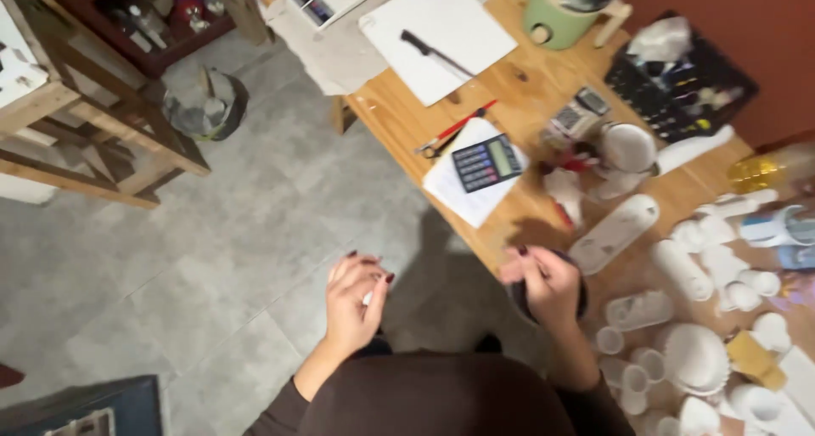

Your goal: Preparing wicks and fragrance oils for candle making by measuring materials and organizing the workspace.

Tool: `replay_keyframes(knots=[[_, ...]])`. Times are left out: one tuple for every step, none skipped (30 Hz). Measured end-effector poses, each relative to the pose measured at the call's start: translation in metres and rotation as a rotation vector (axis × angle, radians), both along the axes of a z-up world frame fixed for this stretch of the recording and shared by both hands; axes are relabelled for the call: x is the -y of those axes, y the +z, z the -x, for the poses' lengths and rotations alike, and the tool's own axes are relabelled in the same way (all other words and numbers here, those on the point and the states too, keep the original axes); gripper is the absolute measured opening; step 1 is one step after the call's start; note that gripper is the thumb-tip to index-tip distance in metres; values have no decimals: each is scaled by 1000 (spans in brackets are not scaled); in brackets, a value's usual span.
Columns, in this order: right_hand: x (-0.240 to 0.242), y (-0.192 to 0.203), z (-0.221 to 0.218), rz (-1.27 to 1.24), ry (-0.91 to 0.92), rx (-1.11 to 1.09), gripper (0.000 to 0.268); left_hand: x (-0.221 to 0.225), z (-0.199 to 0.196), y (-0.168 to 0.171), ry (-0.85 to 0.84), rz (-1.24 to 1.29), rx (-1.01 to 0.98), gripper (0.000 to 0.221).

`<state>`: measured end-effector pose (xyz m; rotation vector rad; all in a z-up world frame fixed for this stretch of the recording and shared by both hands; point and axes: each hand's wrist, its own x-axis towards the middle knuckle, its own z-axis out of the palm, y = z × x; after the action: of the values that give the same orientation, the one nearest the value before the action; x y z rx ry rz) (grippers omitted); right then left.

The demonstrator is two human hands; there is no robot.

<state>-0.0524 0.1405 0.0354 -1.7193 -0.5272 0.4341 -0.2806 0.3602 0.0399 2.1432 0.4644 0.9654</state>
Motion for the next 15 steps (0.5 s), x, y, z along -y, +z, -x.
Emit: replay_keyframes(knots=[[-26, 2, 12, 76, 23, -10, 24, -19, 13, -3, 1, 5, -34, 7], [-42, -9, 18, 91, 19, -26, 24, -34, 20, 5, -3, 21, -49, 7], [-65, -21, 16, 91, 102, 7, 21, -58, 18, 13, -29, 78, -59, 15], [-87, -32, 12, 91, 185, 40, 20, -80, 14, 21, -55, 135, -70, 30], [-107, -30, 10, 85, 172, 48, 20, -103, 6, 11, -67, 127, -64, 30], [-125, -29, 7, 121, 184, 71, 19, -125, -5, 0, -97, 81, -75, 32], [-134, -27, 10, 176, 197, 75, 20, -138, -9, -12, -129, 54, -101, 34], [-146, -28, 5, 187, 183, 65, 20, -157, -25, -17, -144, 65, -109, 34], [-159, -30, -2, 200, 171, 64, 18, -178, -43, -23, -210, 51, -110, 34], [-172, -32, -10, 213, 159, 62, 16, -197, -63, -29, -275, 38, -110, 34], [-187, -34, -19, 214, 147, 66, 16, -216, -87, -37, -287, 36, -106, 34], [-202, -35, -29, 263, 142, 94, 20, -234, -112, -44, -336, -30, -91, 36], [-213, -37, -35, 320, 136, 110, 23, -248, -134, -52, -388, -87, -83, 39], [-226, -47, -46, 328, 123, 101, 23, -263, -159, -63, -404, -78, -87, 39], [-240, -56, -58, 344, 130, 96, 23, -278, -186, -74, -448, -96, -178, 44]])
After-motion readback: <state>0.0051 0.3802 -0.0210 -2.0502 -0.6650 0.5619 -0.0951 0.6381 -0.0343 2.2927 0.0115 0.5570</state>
